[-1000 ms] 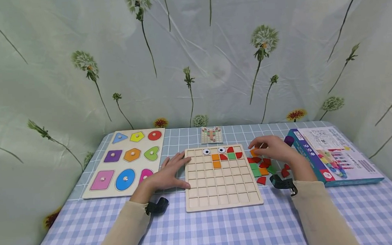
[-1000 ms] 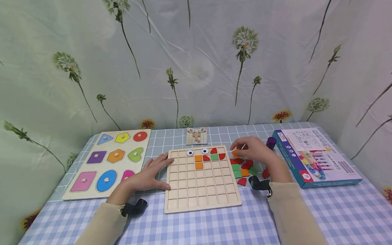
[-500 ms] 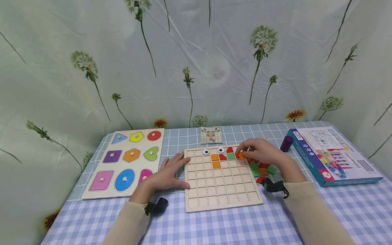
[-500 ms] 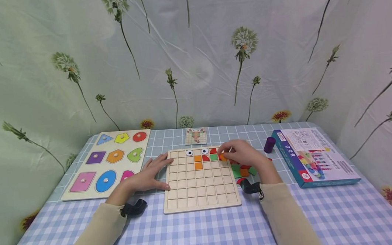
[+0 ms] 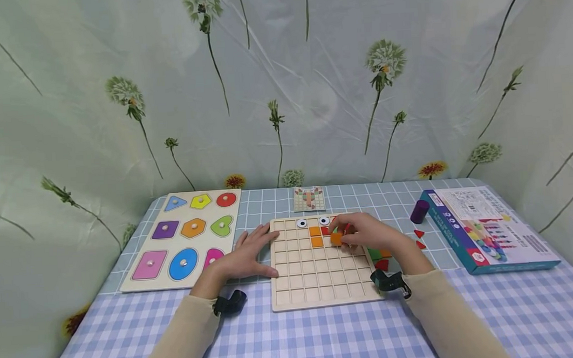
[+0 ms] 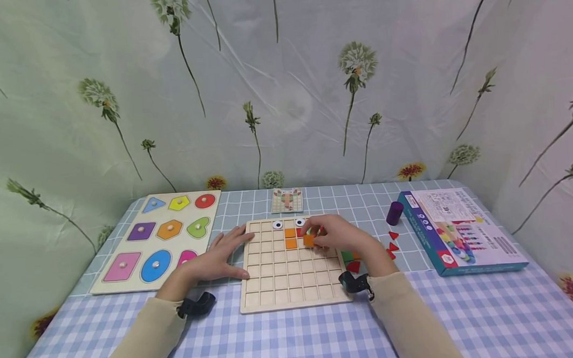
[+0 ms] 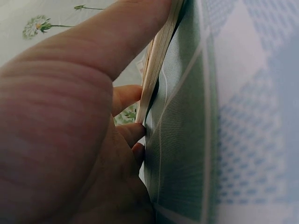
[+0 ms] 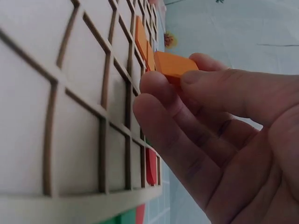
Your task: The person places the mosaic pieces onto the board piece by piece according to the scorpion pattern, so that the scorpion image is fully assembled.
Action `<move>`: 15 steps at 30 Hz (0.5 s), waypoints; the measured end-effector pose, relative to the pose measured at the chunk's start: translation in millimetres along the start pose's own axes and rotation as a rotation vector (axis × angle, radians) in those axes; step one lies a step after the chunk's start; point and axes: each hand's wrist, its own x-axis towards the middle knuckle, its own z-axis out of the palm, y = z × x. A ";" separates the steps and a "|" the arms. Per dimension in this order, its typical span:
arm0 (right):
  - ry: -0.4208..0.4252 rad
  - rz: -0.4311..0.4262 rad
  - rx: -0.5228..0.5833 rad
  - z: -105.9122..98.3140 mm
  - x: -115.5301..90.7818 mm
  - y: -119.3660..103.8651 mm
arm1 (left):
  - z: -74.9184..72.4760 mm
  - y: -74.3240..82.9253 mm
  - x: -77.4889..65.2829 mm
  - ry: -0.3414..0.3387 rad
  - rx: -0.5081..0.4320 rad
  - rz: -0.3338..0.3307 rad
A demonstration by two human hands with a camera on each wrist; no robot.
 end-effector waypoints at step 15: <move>-0.010 -0.117 -0.104 24.1 9.8 -11.6 | -0.2 0.1 0.2 -0.011 0.035 0.004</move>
